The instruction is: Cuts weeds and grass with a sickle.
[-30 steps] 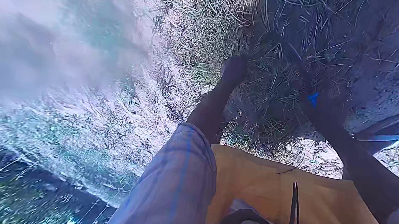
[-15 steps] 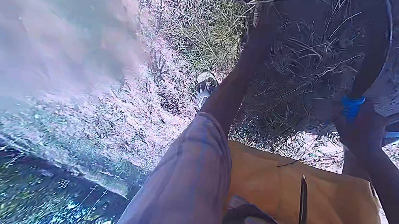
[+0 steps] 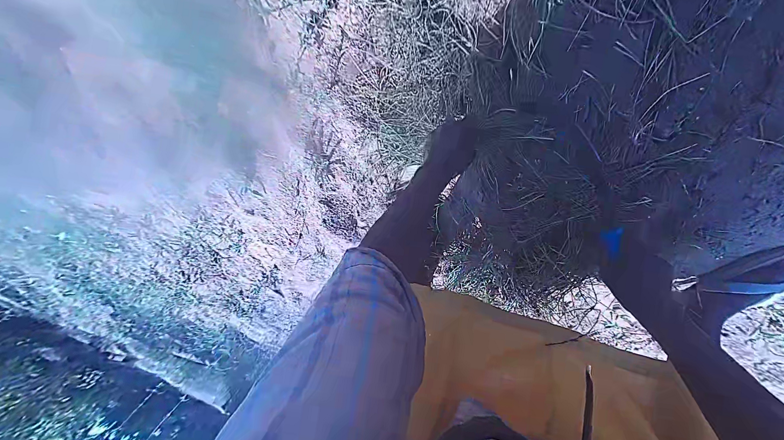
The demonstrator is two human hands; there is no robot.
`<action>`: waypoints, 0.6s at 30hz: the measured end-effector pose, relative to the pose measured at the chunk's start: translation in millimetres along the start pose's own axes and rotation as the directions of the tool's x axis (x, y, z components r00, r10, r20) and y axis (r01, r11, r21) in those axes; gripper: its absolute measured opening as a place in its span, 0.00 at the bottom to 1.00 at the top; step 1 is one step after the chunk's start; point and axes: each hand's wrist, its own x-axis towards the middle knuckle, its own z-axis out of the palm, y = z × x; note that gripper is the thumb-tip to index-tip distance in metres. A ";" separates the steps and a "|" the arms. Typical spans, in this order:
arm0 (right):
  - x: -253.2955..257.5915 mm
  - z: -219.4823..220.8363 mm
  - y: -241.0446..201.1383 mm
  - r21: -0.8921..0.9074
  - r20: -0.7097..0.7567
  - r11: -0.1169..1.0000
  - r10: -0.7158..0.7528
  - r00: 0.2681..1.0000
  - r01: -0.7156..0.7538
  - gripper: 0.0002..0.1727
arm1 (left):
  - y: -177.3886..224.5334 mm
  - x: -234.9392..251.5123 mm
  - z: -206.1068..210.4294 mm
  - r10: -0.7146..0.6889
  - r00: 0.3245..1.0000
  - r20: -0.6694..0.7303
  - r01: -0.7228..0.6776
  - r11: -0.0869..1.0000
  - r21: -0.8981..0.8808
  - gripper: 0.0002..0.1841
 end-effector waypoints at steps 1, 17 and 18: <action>-24.1 9.2 25.6 -0.007 0.065 0.999 0.043 0.997 -0.043 0.28 | 1.7 -5.9 17.0 0.004 1.000 0.014 -0.004 1.000 -0.004 0.22; 23.6 -3.6 -36.4 -0.010 0.046 1.000 -0.006 0.999 0.006 0.27 | -25.0 -28.7 7.1 -0.021 0.999 0.031 0.023 0.996 -0.086 0.20; 1.6 8.6 -6.4 -0.012 0.086 0.999 0.042 0.995 -0.041 0.27 | -28.7 -30.7 7.0 -0.017 1.000 0.021 0.018 0.997 -0.071 0.20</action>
